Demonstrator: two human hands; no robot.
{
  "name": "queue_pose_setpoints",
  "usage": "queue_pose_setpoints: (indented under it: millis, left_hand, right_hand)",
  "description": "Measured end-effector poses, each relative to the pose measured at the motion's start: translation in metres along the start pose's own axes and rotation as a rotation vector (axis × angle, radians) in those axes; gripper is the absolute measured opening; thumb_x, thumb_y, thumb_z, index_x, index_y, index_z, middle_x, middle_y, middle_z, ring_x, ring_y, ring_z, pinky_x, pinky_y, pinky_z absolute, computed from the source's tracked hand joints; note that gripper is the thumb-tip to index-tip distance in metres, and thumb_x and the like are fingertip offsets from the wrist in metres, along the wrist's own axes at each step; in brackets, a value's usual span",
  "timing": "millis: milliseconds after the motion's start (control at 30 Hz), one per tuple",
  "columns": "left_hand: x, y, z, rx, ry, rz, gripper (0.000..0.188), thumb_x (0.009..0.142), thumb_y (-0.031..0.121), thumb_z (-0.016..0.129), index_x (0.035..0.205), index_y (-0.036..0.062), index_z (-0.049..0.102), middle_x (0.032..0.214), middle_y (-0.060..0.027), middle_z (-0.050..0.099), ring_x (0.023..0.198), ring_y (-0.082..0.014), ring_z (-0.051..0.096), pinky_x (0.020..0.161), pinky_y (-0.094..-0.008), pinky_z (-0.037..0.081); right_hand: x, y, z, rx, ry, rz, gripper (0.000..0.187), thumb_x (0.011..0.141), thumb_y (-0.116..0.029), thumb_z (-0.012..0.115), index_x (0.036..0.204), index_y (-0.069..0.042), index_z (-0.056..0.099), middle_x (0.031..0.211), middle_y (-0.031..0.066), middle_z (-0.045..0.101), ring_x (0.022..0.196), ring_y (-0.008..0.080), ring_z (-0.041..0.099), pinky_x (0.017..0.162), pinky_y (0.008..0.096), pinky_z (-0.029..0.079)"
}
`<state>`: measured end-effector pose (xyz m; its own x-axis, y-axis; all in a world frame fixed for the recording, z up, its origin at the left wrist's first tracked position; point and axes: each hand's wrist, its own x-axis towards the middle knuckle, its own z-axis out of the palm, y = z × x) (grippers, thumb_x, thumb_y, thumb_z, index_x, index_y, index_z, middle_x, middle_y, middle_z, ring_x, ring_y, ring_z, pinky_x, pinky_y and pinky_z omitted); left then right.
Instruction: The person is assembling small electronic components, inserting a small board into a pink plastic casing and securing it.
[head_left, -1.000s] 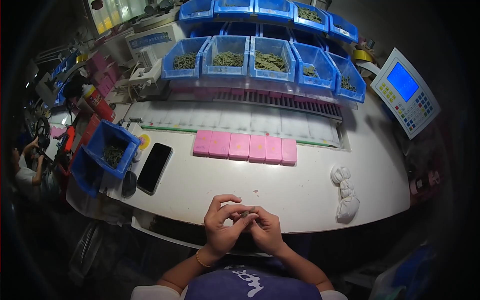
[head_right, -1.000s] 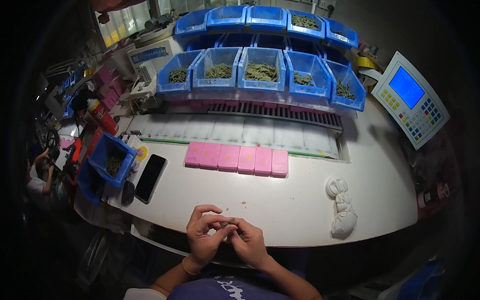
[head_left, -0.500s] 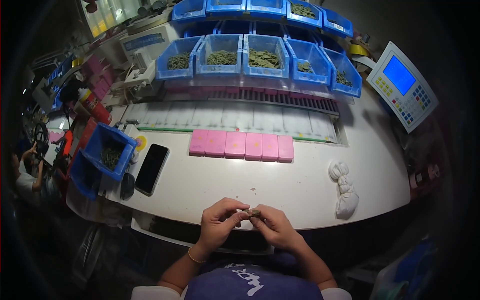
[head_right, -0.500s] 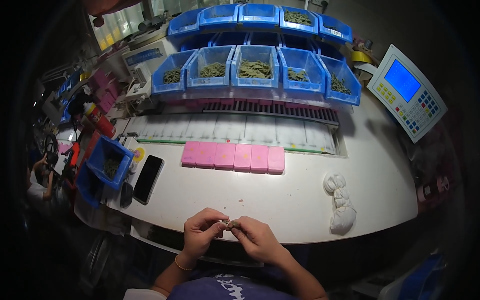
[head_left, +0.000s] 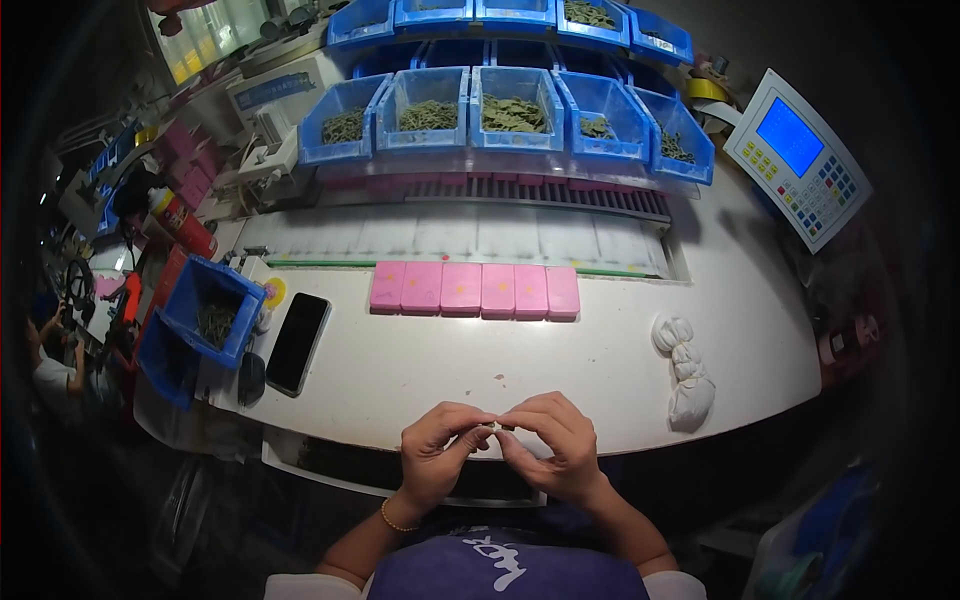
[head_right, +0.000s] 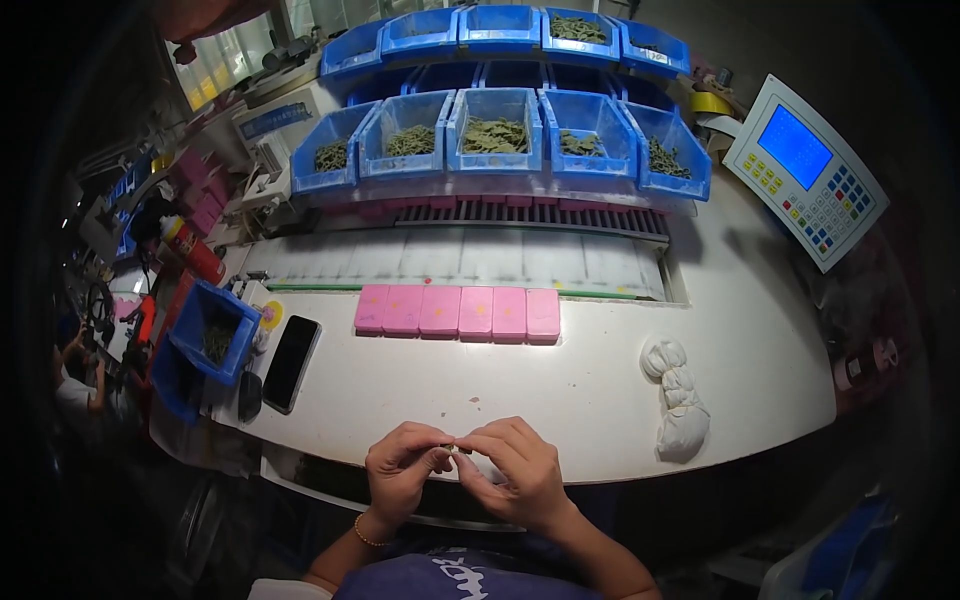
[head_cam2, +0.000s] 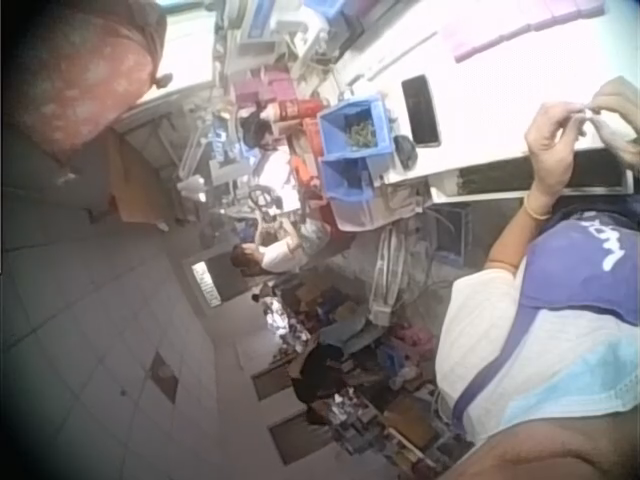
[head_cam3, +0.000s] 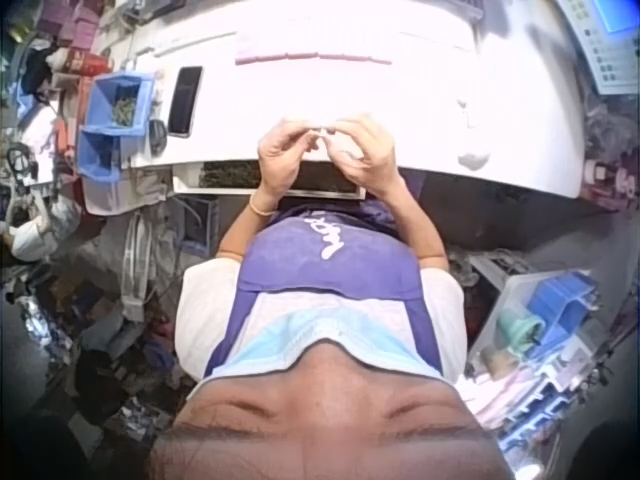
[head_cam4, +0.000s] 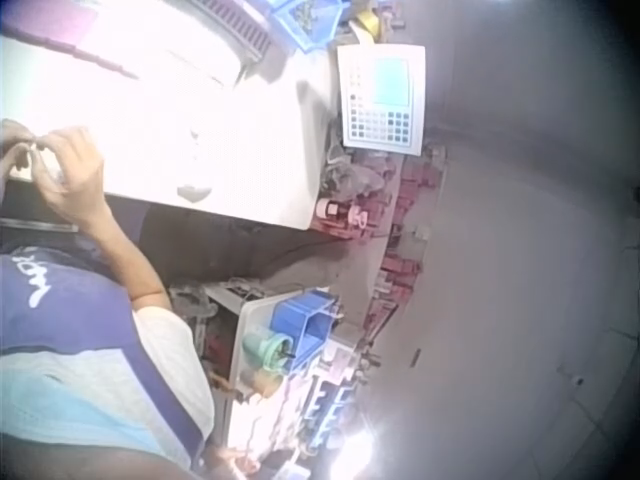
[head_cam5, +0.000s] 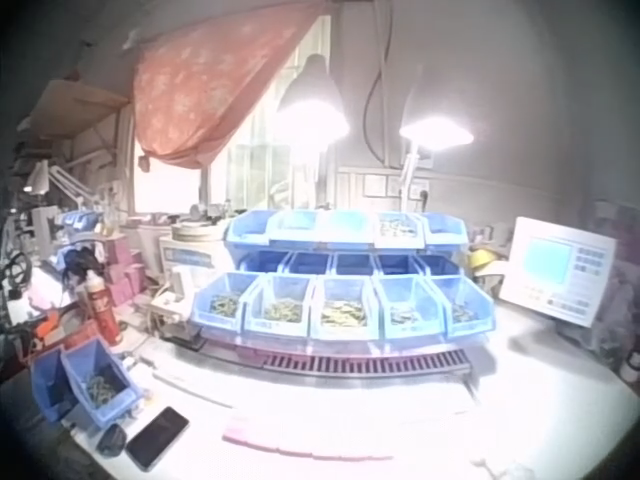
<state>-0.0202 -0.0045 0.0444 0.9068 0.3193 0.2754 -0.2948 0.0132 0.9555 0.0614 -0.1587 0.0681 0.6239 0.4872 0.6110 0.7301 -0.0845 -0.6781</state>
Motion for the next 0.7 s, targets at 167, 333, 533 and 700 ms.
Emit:
queue_pose_setpoints:
  millis: [167,333,533,700]
  left_hand:
    - [-0.0005,0.0024,0.0013,0.003,-0.02,0.016,0.016,0.088,-0.008,0.065,0.102,-0.0022,0.069,0.096,-0.0111,0.067,0.076,-0.0132,0.065,0.065,-0.0232,0.055]
    - [0.0001,-0.0006,-0.0012,0.035,-0.04,0.038,0.017,0.088,-0.008,0.064,0.103,-0.0017,0.069,0.097,-0.0117,0.067,0.078,-0.0137,0.066,0.065,-0.0236,0.055]
    - [-0.001,-0.0015,-0.0003,-0.026,-0.049,0.019,0.018,0.088,-0.009,0.064,0.104,-0.0015,0.069,0.098,-0.0119,0.067,0.08,-0.014,0.066,0.065,-0.0239,0.056]
    - [-0.0005,-0.0014,0.0013,-0.013,-0.045,0.007,0.015,0.09,-0.006,0.064,0.103,-0.0025,0.069,0.098,-0.0122,0.067,0.076,-0.0137,0.065,0.065,-0.0241,0.056]
  right_hand:
    - [-0.0002,-0.0006,-0.0008,-0.008,0.026,-0.019,0.023,0.071,-0.002,0.077,0.092,-0.005,0.069,0.085,0.007,0.069,0.077,0.0233,0.065,0.065,0.0315,0.053]
    - [-0.0003,0.0002,0.0018,-0.005,0.053,-0.009,0.02,0.072,-0.001,0.077,0.09,-0.004,0.068,0.082,0.008,0.068,0.075,0.0233,0.065,0.063,0.0319,0.053]
    - [-0.0027,0.0005,0.0031,0.0,0.07,0.008,0.019,0.072,0.0,0.076,0.089,-0.004,0.068,0.081,0.0082,0.067,0.074,0.0231,0.065,0.063,0.0318,0.053]
    - [-0.003,-0.0001,0.0027,0.01,0.084,0.022,0.019,0.072,0.0,0.076,0.089,-0.004,0.069,0.082,0.008,0.068,0.074,0.0224,0.065,0.063,0.0315,0.053]
